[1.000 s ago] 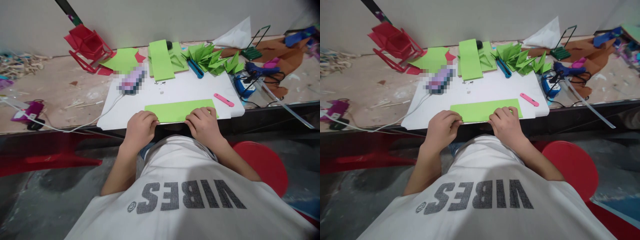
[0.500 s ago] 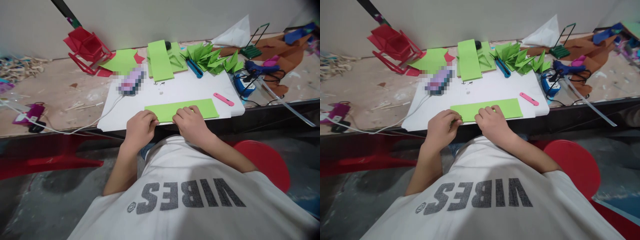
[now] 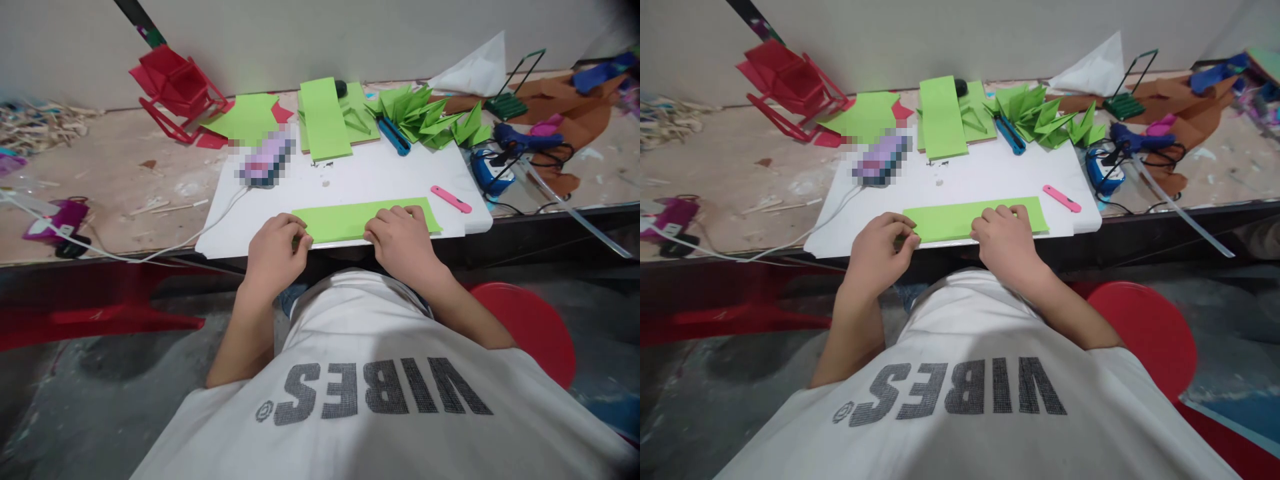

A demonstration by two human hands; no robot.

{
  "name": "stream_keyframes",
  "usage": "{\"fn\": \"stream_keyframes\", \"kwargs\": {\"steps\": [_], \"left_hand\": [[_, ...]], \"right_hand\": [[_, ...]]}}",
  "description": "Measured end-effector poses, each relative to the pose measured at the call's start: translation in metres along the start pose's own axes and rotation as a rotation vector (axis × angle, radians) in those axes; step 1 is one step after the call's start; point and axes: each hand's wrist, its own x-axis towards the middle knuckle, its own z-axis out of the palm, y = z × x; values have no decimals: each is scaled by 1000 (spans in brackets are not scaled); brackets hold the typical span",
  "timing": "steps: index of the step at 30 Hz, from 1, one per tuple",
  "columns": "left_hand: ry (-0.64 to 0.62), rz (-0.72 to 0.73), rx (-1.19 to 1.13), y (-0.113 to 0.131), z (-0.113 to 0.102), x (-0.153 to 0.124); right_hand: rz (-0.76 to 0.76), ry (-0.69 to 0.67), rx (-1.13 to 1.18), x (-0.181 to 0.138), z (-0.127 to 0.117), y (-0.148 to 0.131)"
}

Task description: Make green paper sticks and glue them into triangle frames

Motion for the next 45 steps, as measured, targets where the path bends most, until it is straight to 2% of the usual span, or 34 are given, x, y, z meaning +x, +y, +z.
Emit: {"fn": "stream_keyframes", "kwargs": {"steps": [20, 29, 33, 38, 45], "left_hand": [[33, -90, -55, -20, -2, -7], [9, -129, -44, -19, -4, -7], [9, -113, -50, -19, -4, -6], [16, -10, -38, -20, -3, -10], [125, 157, 159, 4, 15, -30]], "right_hand": [[215, 71, -38, -29, -13, 52], [314, 12, -104, -40, -24, 69], [294, 40, -81, -43, -25, 69], [242, 100, -57, -47, -22, 71], [57, 178, -103, -51, -9, 62]]}}
